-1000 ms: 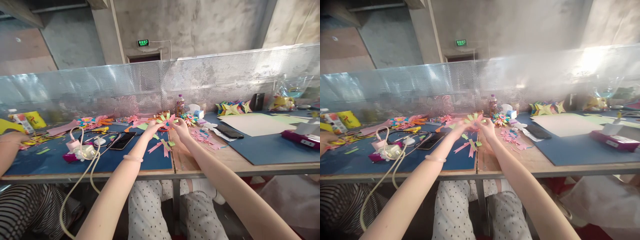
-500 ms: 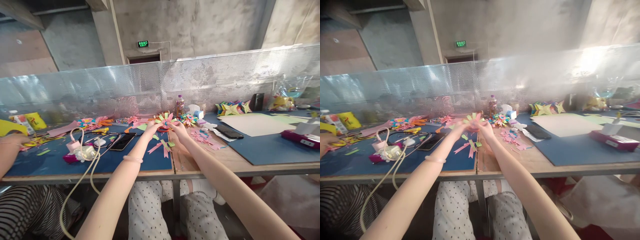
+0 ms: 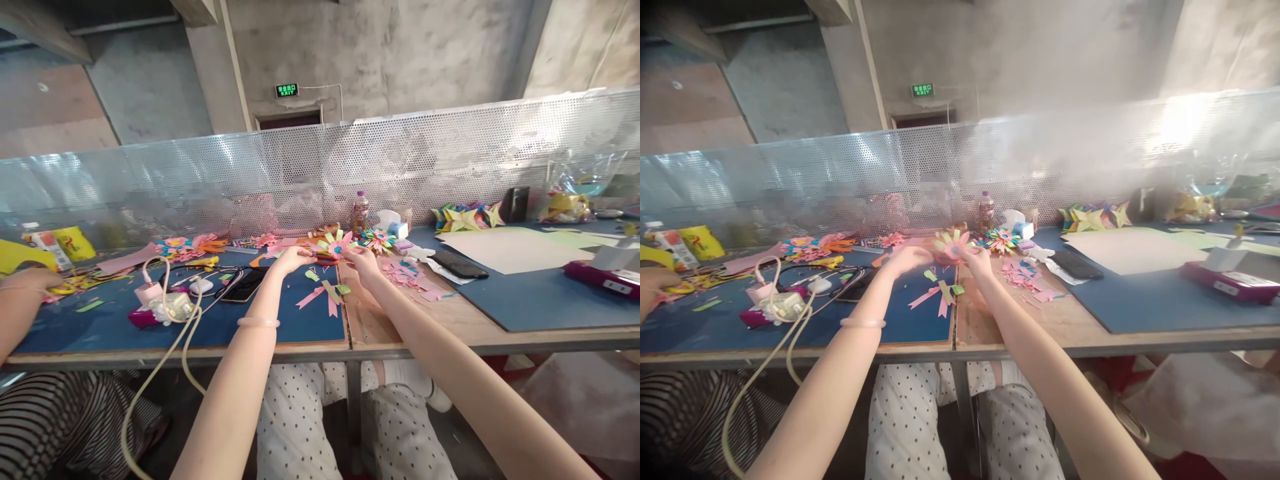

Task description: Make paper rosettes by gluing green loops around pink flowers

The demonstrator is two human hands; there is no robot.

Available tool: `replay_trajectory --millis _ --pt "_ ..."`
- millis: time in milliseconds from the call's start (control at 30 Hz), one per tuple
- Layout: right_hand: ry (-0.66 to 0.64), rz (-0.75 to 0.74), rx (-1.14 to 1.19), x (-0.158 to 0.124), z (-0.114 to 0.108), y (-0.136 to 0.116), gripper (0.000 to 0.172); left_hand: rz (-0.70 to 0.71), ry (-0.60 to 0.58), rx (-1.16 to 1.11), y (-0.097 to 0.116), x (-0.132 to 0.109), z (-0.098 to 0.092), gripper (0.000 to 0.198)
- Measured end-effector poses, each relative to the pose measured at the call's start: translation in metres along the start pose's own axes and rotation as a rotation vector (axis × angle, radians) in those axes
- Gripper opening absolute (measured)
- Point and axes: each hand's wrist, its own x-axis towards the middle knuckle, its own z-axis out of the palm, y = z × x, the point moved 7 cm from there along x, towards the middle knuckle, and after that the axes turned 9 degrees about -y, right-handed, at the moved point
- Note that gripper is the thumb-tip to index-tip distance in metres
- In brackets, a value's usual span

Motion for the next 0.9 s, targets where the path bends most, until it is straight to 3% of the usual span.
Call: replay_trajectory --millis 167,333,900 --pt "-0.036 0.038 0.047 0.003 0.002 0.006 0.019 -0.033 -0.118 0.110 -0.014 0.002 0.002 0.025" --pt "-0.019 0.031 0.095 0.003 0.000 0.004 0.022 -0.041 -0.137 0.200 -0.019 0.003 0.006 0.022" --pt "0.029 -0.017 0.124 0.000 -0.003 -0.001 0.023 0.244 0.176 0.446 0.030 -0.002 0.001 0.014"
